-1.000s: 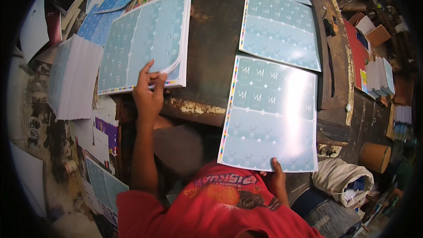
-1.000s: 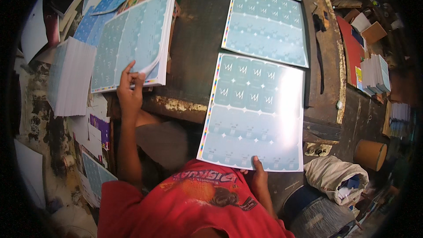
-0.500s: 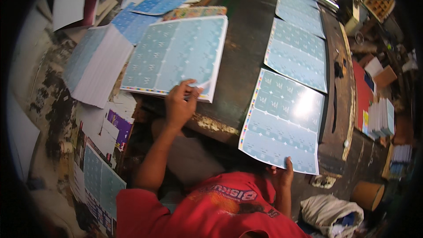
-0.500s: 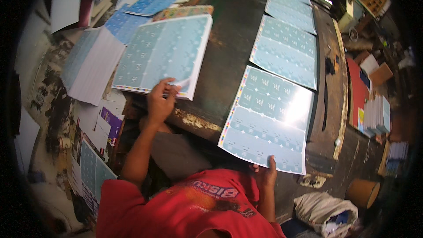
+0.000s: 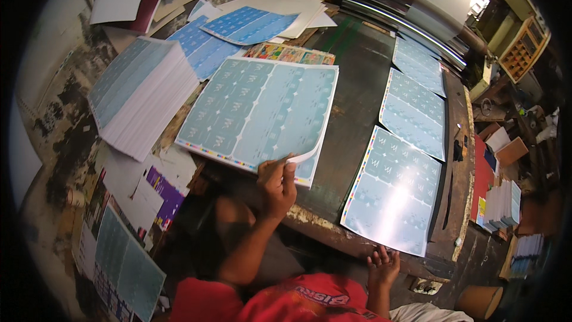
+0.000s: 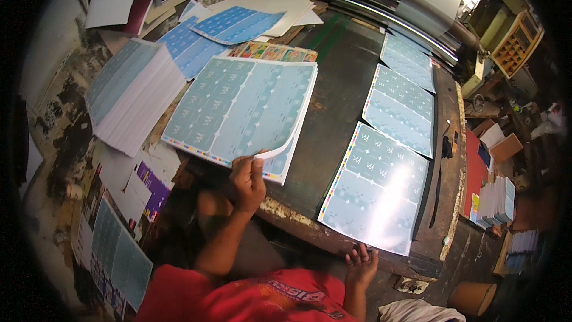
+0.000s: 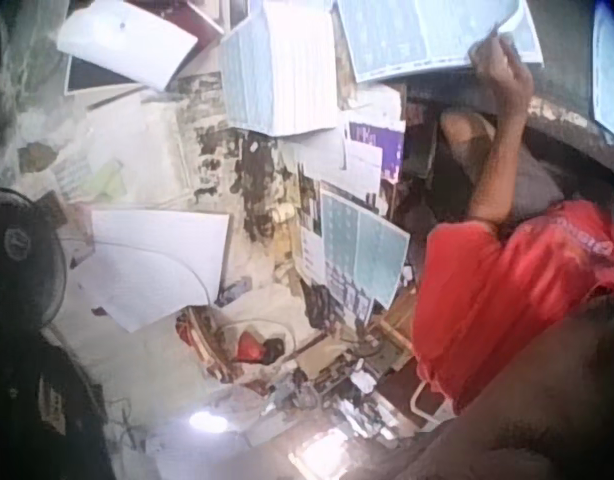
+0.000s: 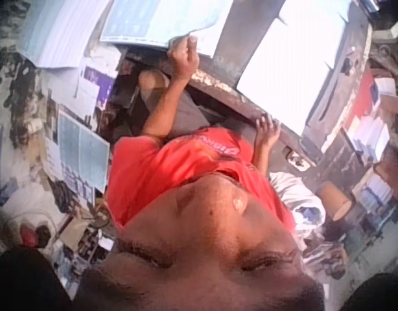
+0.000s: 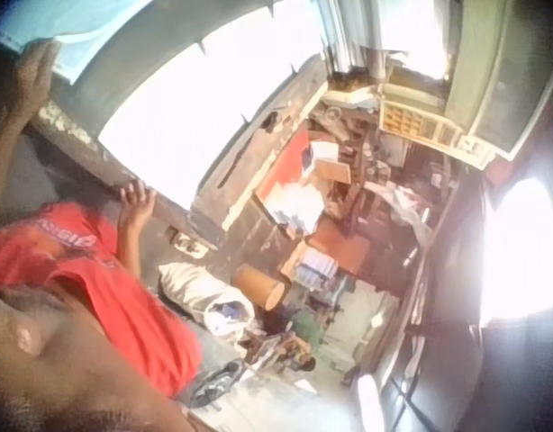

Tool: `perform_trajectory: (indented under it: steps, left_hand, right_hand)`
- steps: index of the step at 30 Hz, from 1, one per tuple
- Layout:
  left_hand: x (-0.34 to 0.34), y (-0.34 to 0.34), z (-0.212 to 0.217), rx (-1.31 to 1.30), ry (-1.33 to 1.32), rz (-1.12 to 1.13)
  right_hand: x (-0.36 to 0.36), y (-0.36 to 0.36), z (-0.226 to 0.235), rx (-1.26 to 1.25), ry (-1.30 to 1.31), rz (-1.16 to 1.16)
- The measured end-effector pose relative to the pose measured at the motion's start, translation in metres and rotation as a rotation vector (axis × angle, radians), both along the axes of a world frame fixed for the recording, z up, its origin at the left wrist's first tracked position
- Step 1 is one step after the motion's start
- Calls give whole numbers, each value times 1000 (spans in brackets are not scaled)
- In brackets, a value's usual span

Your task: The person picks up and flips through printed paper sheets on a large industrial machine table, aligning and stacking them by hand.

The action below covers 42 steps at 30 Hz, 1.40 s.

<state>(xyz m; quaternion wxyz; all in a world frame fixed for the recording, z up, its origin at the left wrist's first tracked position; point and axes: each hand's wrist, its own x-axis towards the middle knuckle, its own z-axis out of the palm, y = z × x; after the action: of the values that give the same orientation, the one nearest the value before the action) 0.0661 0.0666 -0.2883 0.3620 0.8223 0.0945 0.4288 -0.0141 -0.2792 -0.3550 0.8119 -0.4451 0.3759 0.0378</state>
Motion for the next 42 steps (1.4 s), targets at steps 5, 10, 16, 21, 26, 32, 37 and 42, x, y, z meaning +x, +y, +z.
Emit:
perform_trajectory:
  steps: [5, 10, 16, 21, 26, 32, 37, 42]
  left_hand:
    - [8, -3, -6, -175, -37, 14]
    - [11, -2, -5, -280, -62, 57]
    - [4, 12, 6, -8, 138, 37]
    - [4, 7, 5, 59, 216, -53]
    - [7, 2, 5, 32, 188, -6]
    - [-7, 10, 19, 123, 302, -218]
    - [-7, 21, 32, -136, 439, -392]
    - [0, 22, 42, -1014, -116, -187]
  right_hand:
    - [96, 83, 74, 60, -480, 586]
    - [317, 240, 102, 459, -504, 983]
    - [383, 340, 151, -241, -538, 1141]
    - [334, 370, 95, -1695, -957, 1118]
    - [354, 313, 105, -1218, -1013, 1070]
    - [322, 129, -12, -1453, -830, 1210]
    - [353, -69, -39, -1930, -214, 972]
    - [314, -58, -16, -1502, -670, 675]
